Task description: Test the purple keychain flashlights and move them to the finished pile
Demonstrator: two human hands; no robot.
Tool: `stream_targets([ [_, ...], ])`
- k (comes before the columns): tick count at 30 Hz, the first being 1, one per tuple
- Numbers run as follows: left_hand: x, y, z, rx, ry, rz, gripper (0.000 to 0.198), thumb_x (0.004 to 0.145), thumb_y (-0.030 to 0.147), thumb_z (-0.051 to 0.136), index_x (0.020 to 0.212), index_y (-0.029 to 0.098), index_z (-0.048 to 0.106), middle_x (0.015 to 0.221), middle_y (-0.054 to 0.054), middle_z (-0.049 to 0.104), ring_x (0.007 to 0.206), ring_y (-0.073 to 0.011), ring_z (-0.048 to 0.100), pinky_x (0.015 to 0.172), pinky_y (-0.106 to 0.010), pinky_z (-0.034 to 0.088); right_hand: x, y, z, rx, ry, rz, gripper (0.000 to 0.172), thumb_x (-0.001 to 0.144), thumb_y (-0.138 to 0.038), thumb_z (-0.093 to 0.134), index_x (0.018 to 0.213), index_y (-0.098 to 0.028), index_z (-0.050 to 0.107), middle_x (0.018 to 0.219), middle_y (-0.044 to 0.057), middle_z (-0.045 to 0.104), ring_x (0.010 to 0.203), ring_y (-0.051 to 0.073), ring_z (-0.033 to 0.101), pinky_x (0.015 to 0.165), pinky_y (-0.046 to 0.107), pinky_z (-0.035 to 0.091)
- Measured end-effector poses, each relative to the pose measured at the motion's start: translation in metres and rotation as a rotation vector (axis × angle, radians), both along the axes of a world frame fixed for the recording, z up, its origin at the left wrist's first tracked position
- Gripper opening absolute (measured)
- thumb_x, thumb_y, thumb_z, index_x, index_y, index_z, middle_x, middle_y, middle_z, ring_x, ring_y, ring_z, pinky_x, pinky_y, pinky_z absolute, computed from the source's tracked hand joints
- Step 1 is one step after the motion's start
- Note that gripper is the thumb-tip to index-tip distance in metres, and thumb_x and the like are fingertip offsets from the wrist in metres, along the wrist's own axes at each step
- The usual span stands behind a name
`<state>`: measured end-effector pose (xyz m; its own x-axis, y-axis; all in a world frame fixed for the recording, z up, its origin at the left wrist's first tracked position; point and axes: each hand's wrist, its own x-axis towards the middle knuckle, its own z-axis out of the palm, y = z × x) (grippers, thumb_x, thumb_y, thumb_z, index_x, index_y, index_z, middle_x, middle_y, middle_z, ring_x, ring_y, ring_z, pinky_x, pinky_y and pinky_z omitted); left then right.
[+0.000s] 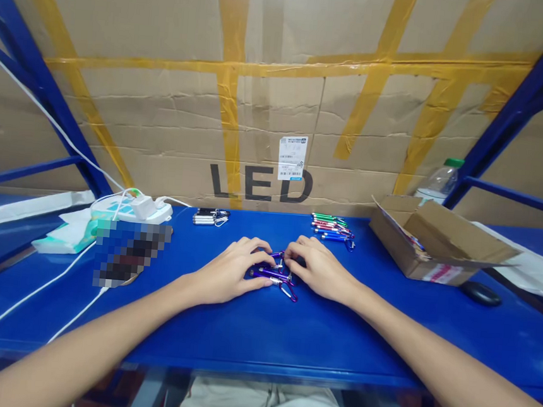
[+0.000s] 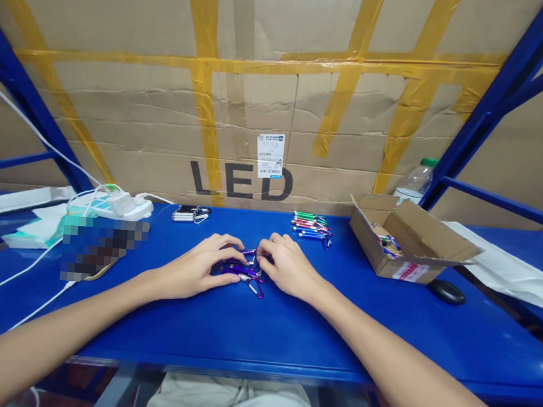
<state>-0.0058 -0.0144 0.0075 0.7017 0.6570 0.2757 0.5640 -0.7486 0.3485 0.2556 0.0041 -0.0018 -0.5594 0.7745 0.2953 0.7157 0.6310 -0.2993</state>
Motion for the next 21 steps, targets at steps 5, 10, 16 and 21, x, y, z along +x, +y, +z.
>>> stream_targets([
  [5, -0.0002, -0.0001, 0.0018, -0.006, -0.005, -0.052, 0.035, 0.106, 0.047, 0.065, 0.136, 0.030, 0.071, 0.140, -0.008, 0.069, 0.133, -0.0284, 0.055, 0.117, -0.049, 0.045, 0.0002, 0.0005, 0.0007, -0.032, -0.008, -0.049, 0.020, 0.108, -0.025, 0.057, 0.091, -0.021, 0.066, 0.090, 0.005, 0.069, 0.089, 0.024, 0.061, 0.082, 0.035, 0.043],
  [10, 0.0004, 0.0000, 0.0023, -0.011, 0.013, -0.062, 0.032, 0.105, 0.046, 0.067, 0.131, 0.029, 0.075, 0.140, -0.007, 0.070, 0.132, -0.0283, 0.055, 0.116, -0.048, 0.044, 0.0019, 0.0006, 0.0001, -0.078, 0.025, -0.013, 0.017, 0.106, -0.016, 0.055, 0.098, -0.022, 0.068, 0.098, 0.005, 0.075, 0.093, 0.023, 0.064, 0.084, 0.033, 0.044],
  [16, 0.0007, -0.0011, 0.0041, -0.023, 0.003, -0.067, 0.035, 0.105, 0.048, 0.066, 0.133, 0.029, 0.074, 0.137, -0.008, 0.071, 0.131, -0.0279, 0.056, 0.116, -0.048, 0.045, 0.0023, 0.0001, 0.0012, -0.083, 0.012, -0.031, 0.015, 0.104, -0.015, 0.057, 0.095, -0.022, 0.067, 0.095, 0.004, 0.073, 0.090, 0.023, 0.063, 0.081, 0.032, 0.043],
  [21, 0.0006, -0.0032, 0.0029, -0.023, 0.036, -0.052, 0.049, 0.103, 0.052, 0.068, 0.147, 0.031, 0.066, 0.140, -0.009, 0.066, 0.132, -0.0302, 0.054, 0.117, -0.051, 0.046, 0.0047, 0.0002, 0.0021, -0.065, 0.033, 0.025, 0.015, 0.100, -0.010, 0.060, 0.106, -0.021, 0.068, 0.097, 0.005, 0.067, 0.094, 0.023, 0.062, 0.085, 0.033, 0.045],
])
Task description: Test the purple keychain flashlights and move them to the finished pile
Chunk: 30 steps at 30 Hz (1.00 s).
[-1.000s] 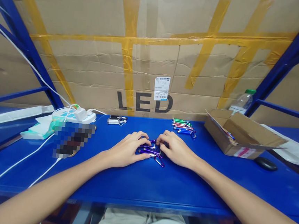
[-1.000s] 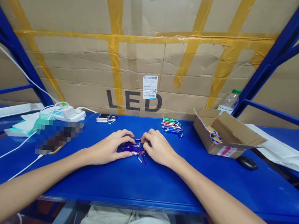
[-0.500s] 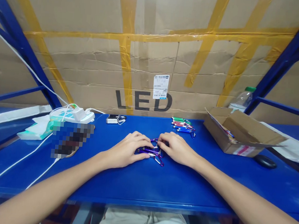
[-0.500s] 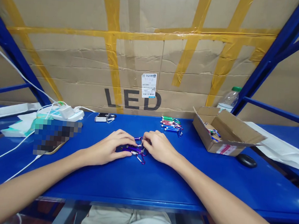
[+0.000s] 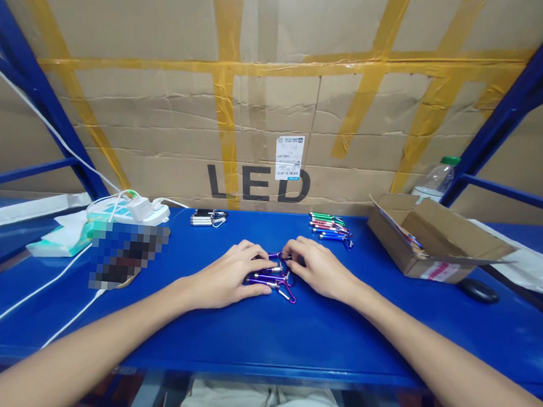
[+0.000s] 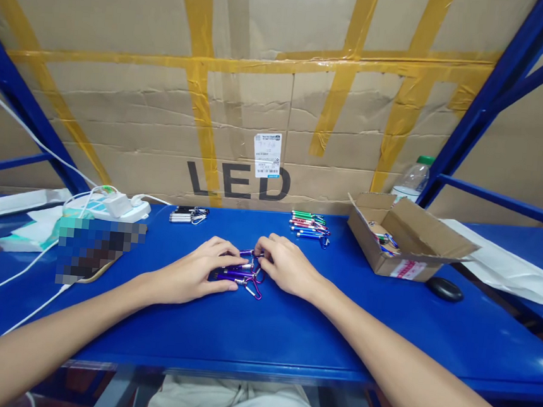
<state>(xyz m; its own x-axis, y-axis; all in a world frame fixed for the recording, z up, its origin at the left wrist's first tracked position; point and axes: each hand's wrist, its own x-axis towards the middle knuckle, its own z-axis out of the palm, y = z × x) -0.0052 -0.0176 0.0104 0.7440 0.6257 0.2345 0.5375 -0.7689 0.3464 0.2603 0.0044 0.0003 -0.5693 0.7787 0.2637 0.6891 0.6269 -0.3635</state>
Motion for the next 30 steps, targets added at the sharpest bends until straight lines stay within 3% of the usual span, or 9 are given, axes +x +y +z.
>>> stream_targets([
  [3, 0.000, 0.000, -0.001, 0.007, 0.011, -0.005, 0.044, 0.104, 0.051, 0.067, 0.143, 0.032, 0.069, 0.139, -0.009, 0.066, 0.134, -0.0305, 0.051, 0.117, -0.051, 0.046, 0.001, 0.000, 0.001, 0.003, 0.002, 0.042, 0.019, 0.103, -0.012, 0.060, 0.114, -0.023, 0.070, 0.104, 0.006, 0.065, 0.100, 0.023, 0.062, 0.089, 0.033, 0.046],
  [7, 0.001, -0.001, 0.001, 0.006, 0.007, -0.003, 0.038, 0.103, 0.053, 0.068, 0.134, 0.032, 0.074, 0.136, -0.009, 0.067, 0.135, -0.0310, 0.051, 0.117, -0.052, 0.045, 0.000, 0.000, 0.002, -0.004, -0.011, 0.033, 0.007, 0.102, -0.019, 0.067, 0.096, -0.021, 0.069, 0.097, 0.004, 0.065, 0.096, 0.023, 0.061, 0.086, 0.033, 0.044],
  [13, 0.001, 0.000, -0.001, 0.028, 0.011, 0.067, 0.035, 0.100, 0.054, 0.072, 0.124, 0.029, 0.074, 0.141, -0.010, 0.062, 0.134, -0.0320, 0.051, 0.117, -0.054, 0.045, 0.000, 0.001, 0.003, -0.044, -0.024, -0.074, 0.015, 0.097, -0.014, 0.067, 0.084, -0.021, 0.061, 0.088, 0.003, 0.063, 0.087, 0.022, 0.057, 0.079, 0.032, 0.041],
  [18, 0.000, 0.003, -0.005, 0.053, -0.012, 0.120, 0.035, 0.101, 0.053, 0.070, 0.123, 0.026, 0.073, 0.145, -0.011, 0.059, 0.135, -0.0330, 0.051, 0.117, -0.056, 0.045, 0.001, 0.000, 0.006, -0.022, 0.055, -0.040, 0.017, 0.092, -0.005, 0.060, 0.093, -0.021, 0.062, 0.089, 0.001, 0.062, 0.088, 0.020, 0.057, 0.080, 0.031, 0.041],
  [23, 0.000, 0.005, -0.009, 0.082, -0.036, 0.159, 0.034, 0.102, 0.052, 0.068, 0.122, 0.025, 0.073, 0.145, -0.012, 0.059, 0.134, -0.0335, 0.052, 0.117, -0.058, 0.046, 0.000, -0.003, 0.007, -0.041, 0.044, 0.004, 0.018, 0.095, -0.006, 0.057, 0.089, -0.020, 0.066, 0.093, 0.002, 0.061, 0.085, 0.019, 0.057, 0.079, 0.030, 0.041],
  [30, -0.001, 0.004, -0.006, 0.079, -0.047, 0.119, 0.036, 0.103, 0.050, 0.067, 0.132, 0.029, 0.071, 0.147, -0.011, 0.058, 0.136, -0.0332, 0.051, 0.119, -0.057, 0.045, -0.001, -0.004, 0.007, -0.089, 0.037, 0.053, 0.015, 0.093, -0.008, 0.061, 0.086, -0.021, 0.064, 0.088, 0.001, 0.063, 0.086, 0.020, 0.059, 0.080, 0.030, 0.043],
])
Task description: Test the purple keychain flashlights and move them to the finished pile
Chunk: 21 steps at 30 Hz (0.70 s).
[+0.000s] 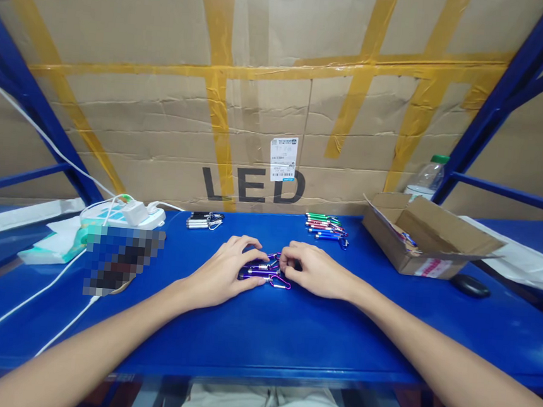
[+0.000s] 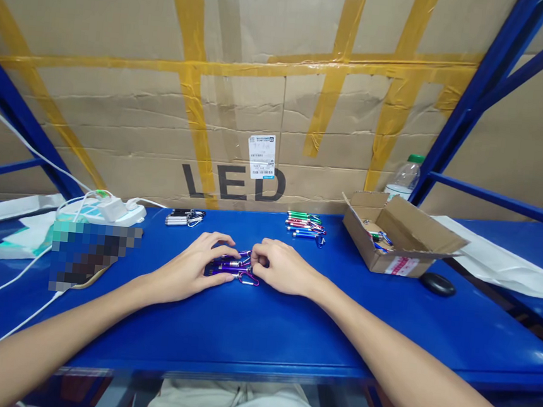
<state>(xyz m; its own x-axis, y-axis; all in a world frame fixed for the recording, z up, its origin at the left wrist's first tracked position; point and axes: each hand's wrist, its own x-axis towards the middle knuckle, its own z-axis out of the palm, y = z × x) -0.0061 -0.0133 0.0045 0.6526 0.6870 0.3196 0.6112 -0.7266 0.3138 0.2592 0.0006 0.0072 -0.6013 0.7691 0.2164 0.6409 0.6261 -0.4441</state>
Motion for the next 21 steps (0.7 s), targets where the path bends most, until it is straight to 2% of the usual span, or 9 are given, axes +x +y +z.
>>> stream_targets([
  [4, -0.0003, -0.0002, 0.0025, -0.018, 0.041, -0.058, 0.029, 0.104, 0.045, 0.067, 0.128, 0.031, 0.073, 0.148, -0.010, 0.057, 0.138, -0.0330, 0.049, 0.120, -0.057, 0.043, 0.0019, 0.0002, -0.0006, -0.023, 0.014, 0.052, 0.014, 0.094, -0.009, 0.065, 0.087, -0.021, 0.064, 0.090, 0.001, 0.066, 0.091, 0.021, 0.060, 0.083, 0.031, 0.044],
  [10, -0.0011, 0.0009, 0.0009, -0.011, 0.017, -0.027, 0.026, 0.102, 0.047, 0.070, 0.119, 0.028, 0.076, 0.145, -0.011, 0.059, 0.136, -0.0334, 0.052, 0.119, -0.058, 0.044, 0.0026, 0.0000, 0.0000, -0.073, 0.024, 0.081, 0.005, 0.096, -0.017, 0.071, 0.094, -0.021, 0.069, 0.098, 0.003, 0.068, 0.097, 0.023, 0.062, 0.086, 0.032, 0.046],
  [13, -0.0014, 0.0007, 0.0002, -0.036, 0.008, -0.010, 0.032, 0.101, 0.050, 0.070, 0.125, 0.028, 0.072, 0.147, -0.011, 0.059, 0.135, -0.0332, 0.054, 0.117, -0.055, 0.047, 0.0022, 0.0007, 0.0005, -0.086, 0.041, 0.086, 0.009, 0.092, -0.013, 0.071, 0.095, -0.021, 0.069, 0.100, 0.003, 0.070, 0.096, 0.022, 0.062, 0.086, 0.032, 0.046],
  [17, -0.0012, -0.0004, 0.0012, -0.072, 0.017, -0.017, 0.038, 0.103, 0.052, 0.066, 0.133, 0.029, 0.068, 0.146, -0.011, 0.062, 0.131, -0.0318, 0.059, 0.113, -0.052, 0.050, 0.0016, 0.0013, 0.0001, -0.112, 0.078, 0.071, 0.019, 0.087, -0.004, 0.068, 0.098, -0.020, 0.066, 0.101, 0.002, 0.071, 0.088, 0.019, 0.060, 0.079, 0.029, 0.046],
  [21, -0.0009, -0.0018, 0.0039, -0.070, 0.036, -0.028, 0.032, 0.105, 0.050, 0.065, 0.129, 0.030, 0.071, 0.149, -0.010, 0.059, 0.136, -0.0326, 0.056, 0.116, -0.053, 0.047, 0.0010, 0.0009, -0.0016, -0.095, 0.086, 0.058, 0.014, 0.092, -0.007, 0.063, 0.096, -0.021, 0.066, 0.095, 0.001, 0.070, 0.085, 0.018, 0.060, 0.077, 0.029, 0.045],
])
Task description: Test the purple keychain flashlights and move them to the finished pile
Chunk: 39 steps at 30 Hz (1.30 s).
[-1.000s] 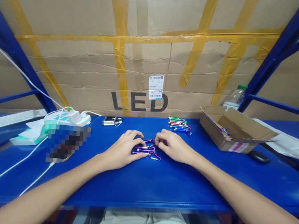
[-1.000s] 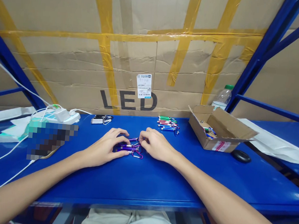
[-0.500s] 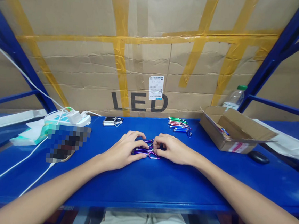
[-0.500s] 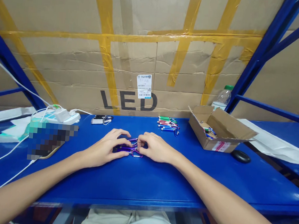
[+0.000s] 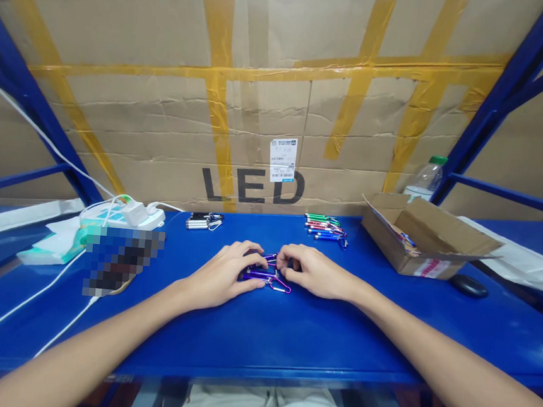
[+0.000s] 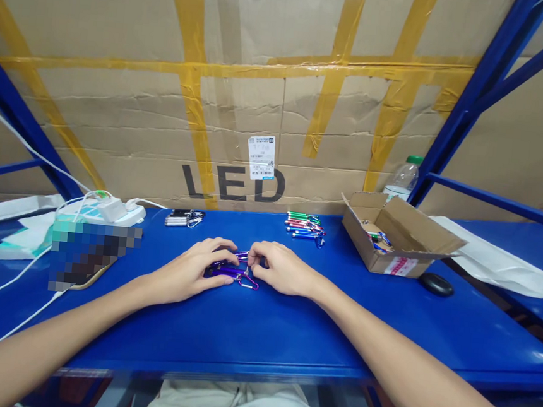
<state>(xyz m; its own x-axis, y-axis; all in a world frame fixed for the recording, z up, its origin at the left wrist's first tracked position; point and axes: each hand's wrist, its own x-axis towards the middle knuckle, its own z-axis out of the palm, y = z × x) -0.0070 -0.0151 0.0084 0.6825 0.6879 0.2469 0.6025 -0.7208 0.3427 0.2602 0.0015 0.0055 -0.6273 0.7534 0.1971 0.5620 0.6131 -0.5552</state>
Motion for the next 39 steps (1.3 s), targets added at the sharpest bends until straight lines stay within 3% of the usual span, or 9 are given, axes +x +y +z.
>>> stream_targets([
  [10, -0.0011, 0.0015, 0.0016, -0.013, 0.008, -0.108, 0.032, 0.108, 0.045, 0.061, 0.137, 0.037, 0.072, 0.155, -0.008, 0.054, 0.144, -0.0310, 0.050, 0.123, -0.054, 0.042, 0.0009, 0.0018, -0.0032, 0.028, -0.057, -0.050, 0.015, 0.090, -0.009, 0.068, 0.092, -0.021, 0.061, 0.090, 0.000, 0.069, 0.086, 0.020, 0.061, 0.077, 0.029, 0.042],
  [19, -0.0016, 0.0046, -0.0045, 0.039, -0.002, -0.061, 0.032, 0.106, 0.045, 0.065, 0.134, 0.034, 0.075, 0.150, -0.009, 0.059, 0.140, -0.0311, 0.054, 0.121, -0.054, 0.043, -0.0019, -0.0006, -0.0027, -0.006, -0.106, -0.198, 0.008, 0.096, -0.021, 0.065, 0.090, -0.021, 0.060, 0.088, 0.002, 0.071, 0.077, 0.019, 0.062, 0.068, 0.029, 0.038],
  [27, 0.0016, 0.0010, 0.0001, 0.061, 0.030, -0.078, 0.031, 0.106, 0.038, 0.067, 0.134, 0.029, 0.074, 0.143, -0.009, 0.065, 0.137, -0.0307, 0.054, 0.118, -0.053, 0.046, -0.0066, -0.0056, 0.0024, -0.097, -0.077, -0.198, 0.009, 0.092, -0.013, 0.066, 0.094, -0.021, 0.061, 0.082, -0.001, 0.069, 0.072, 0.017, 0.060, 0.066, 0.027, 0.038],
  [39, 0.0019, -0.0013, 0.0006, 0.064, 0.035, -0.042, 0.035, 0.102, 0.040, 0.073, 0.134, 0.027, 0.072, 0.153, -0.012, 0.058, 0.145, -0.0341, 0.051, 0.119, -0.057, 0.046, -0.0075, -0.0051, 0.0043, -0.191, -0.032, -0.166, 0.011, 0.087, -0.010, 0.066, 0.090, -0.020, 0.063, 0.078, -0.002, 0.067, 0.070, 0.016, 0.059, 0.064, 0.026, 0.039],
])
